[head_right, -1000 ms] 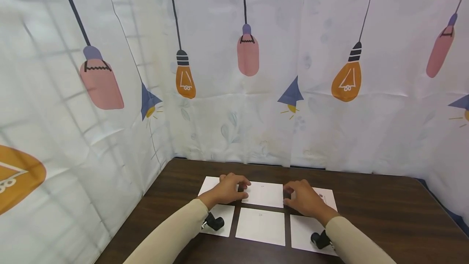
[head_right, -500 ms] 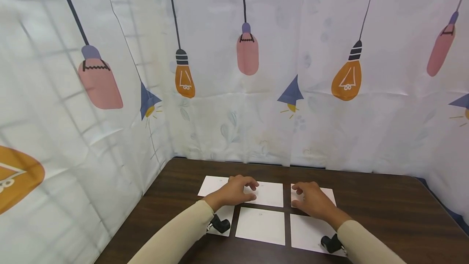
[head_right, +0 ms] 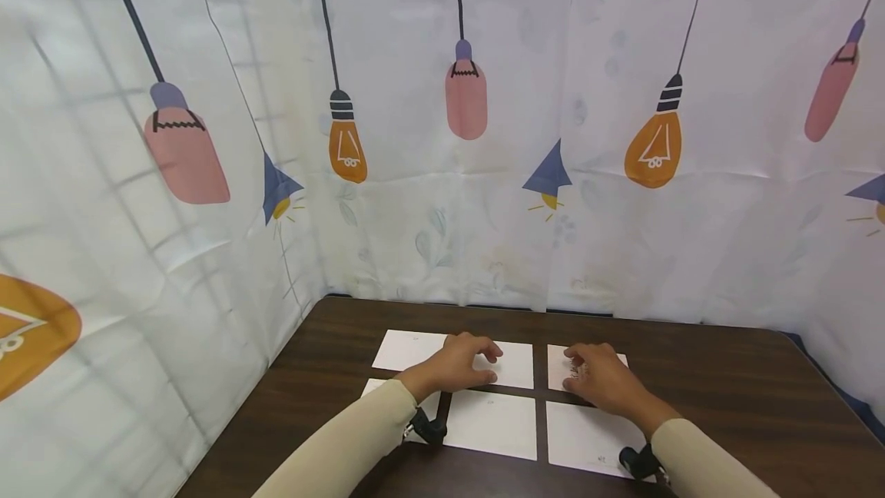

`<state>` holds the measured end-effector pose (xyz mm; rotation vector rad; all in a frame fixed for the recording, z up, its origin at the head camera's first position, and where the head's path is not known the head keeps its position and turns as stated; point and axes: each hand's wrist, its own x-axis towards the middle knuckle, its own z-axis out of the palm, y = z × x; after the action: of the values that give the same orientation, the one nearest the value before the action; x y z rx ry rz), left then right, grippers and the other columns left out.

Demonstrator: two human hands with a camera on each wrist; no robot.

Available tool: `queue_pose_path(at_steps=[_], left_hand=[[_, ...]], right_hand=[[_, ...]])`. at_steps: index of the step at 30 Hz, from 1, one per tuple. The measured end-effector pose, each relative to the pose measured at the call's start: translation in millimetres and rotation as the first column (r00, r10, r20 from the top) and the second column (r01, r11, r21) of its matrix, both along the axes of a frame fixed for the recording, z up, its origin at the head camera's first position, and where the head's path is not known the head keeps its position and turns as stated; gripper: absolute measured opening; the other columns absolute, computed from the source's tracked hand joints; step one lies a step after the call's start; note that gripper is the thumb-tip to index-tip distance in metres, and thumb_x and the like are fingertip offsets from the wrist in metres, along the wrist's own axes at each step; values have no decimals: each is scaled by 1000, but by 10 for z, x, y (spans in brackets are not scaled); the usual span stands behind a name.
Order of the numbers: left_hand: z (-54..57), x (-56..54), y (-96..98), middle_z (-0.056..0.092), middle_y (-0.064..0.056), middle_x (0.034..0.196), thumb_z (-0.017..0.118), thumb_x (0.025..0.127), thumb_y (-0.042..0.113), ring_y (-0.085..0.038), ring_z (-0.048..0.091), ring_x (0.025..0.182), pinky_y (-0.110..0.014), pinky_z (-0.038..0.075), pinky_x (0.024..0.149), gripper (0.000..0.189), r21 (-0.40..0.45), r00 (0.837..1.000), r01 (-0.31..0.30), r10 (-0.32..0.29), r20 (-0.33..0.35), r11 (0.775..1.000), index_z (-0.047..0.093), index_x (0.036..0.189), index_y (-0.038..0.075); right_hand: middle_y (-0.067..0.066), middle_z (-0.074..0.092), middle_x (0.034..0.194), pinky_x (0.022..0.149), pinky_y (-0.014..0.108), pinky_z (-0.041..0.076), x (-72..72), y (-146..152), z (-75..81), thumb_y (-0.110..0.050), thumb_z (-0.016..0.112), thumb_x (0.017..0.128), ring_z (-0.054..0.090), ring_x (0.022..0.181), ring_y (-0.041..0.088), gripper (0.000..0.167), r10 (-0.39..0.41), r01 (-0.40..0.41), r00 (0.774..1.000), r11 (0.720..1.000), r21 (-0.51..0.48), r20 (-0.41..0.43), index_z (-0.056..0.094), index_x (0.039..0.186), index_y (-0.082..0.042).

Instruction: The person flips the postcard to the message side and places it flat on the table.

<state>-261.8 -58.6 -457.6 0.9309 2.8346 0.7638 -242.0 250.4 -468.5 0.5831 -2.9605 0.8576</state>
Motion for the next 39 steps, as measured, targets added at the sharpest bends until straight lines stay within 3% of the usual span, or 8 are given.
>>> queue_pose_path(at_steps=[11, 20, 25, 39], left_hand=[[-35, 12, 134, 71, 14, 111, 77, 92, 28, -11, 54, 113, -42, 33, 100, 36, -42, 999, 10, -12, -45, 999, 70, 126, 19], [-61, 9, 226, 71, 14, 112, 76, 93, 30, -9, 55, 111, -40, 34, 98, 37, -71, 998, 11, -15, -55, 997, 69, 128, 21], [-43, 20, 281, 70, 16, 110, 76, 93, 30, -11, 55, 112, -40, 34, 98, 36, -83, 998, 15, -20, -65, 996, 70, 127, 21], [-57, -1, 469, 69, 19, 112, 76, 93, 34, -7, 54, 113, -32, 33, 93, 35, -121, 995, 14, -25, -96, 993, 70, 127, 26]], right_hand=[[1, 64, 104, 79, 45, 49, 7, 139, 2, -25, 85, 85, 54, 109, 34, 53, 0, 1, 1000, 1000, 31, -31, 64, 128, 0], [8, 67, 111, 89, 60, 46, -3, 329, -48, -28, 84, 86, 51, 118, 44, 57, -18, 19, 1000, 999, 46, -13, 63, 130, 1], [5, 66, 109, 89, 61, 45, -2, 416, -62, -27, 85, 85, 49, 117, 46, 58, -16, 17, 1000, 998, 58, -22, 63, 130, 2], [16, 66, 118, 91, 69, 42, 42, 585, -29, -30, 83, 87, 45, 122, 52, 60, -36, 37, 999, 997, 64, -22, 62, 132, 2]])
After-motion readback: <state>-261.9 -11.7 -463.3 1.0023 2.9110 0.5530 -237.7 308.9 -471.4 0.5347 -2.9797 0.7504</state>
